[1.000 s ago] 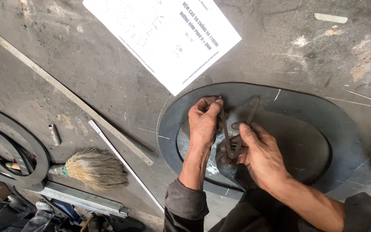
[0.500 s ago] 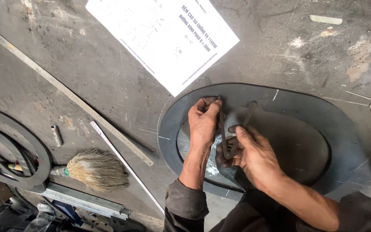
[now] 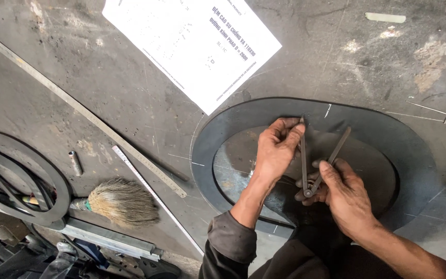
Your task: Using a compass and tape measure to mark specific points on a circular metal template.
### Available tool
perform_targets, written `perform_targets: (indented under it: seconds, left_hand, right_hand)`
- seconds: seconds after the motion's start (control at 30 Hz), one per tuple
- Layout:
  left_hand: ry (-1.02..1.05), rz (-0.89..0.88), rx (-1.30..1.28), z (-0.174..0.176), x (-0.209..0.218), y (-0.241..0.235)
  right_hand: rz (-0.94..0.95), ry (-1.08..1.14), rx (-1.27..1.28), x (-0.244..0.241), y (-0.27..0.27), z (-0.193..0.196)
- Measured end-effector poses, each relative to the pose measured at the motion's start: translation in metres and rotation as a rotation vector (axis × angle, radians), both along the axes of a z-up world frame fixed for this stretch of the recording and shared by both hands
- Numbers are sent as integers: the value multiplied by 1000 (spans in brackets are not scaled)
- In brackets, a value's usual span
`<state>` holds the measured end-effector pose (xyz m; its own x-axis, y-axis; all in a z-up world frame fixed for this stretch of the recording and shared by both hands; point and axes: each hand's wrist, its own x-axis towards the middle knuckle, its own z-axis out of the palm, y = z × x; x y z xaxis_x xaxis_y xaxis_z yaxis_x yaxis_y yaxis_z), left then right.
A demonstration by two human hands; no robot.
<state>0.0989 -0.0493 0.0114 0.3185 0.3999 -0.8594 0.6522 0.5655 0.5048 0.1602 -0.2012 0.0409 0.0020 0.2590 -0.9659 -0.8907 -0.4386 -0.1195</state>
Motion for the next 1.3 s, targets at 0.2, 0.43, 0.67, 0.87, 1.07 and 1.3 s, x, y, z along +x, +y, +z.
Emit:
perform_targets:
  seconds: [0.2, 0.43, 0.67, 0.87, 1.07, 1.3]
  left_hand:
    - [8, 45, -24, -4, 1, -1]
    - [-3, 60, -23, -6, 3, -2]
    - [20, 52, -9, -4, 6, 0]
    - [41, 57, -35, -1, 9, 2]
    - [38, 73, -45, -3, 8, 1]
    - [36, 54, -29, -3, 8, 0]
  right_hand:
    - [-16, 9, 10, 3, -1, -3]
    - [13, 2, 9, 10, 1, -1]
    - [25, 8, -16, 9, -2, -6]
    - [30, 0, -10, 9, -4, -8]
    - [54, 6, -44, 11, -1, -5]
    - [17, 12, -25, 7, -5, -8]
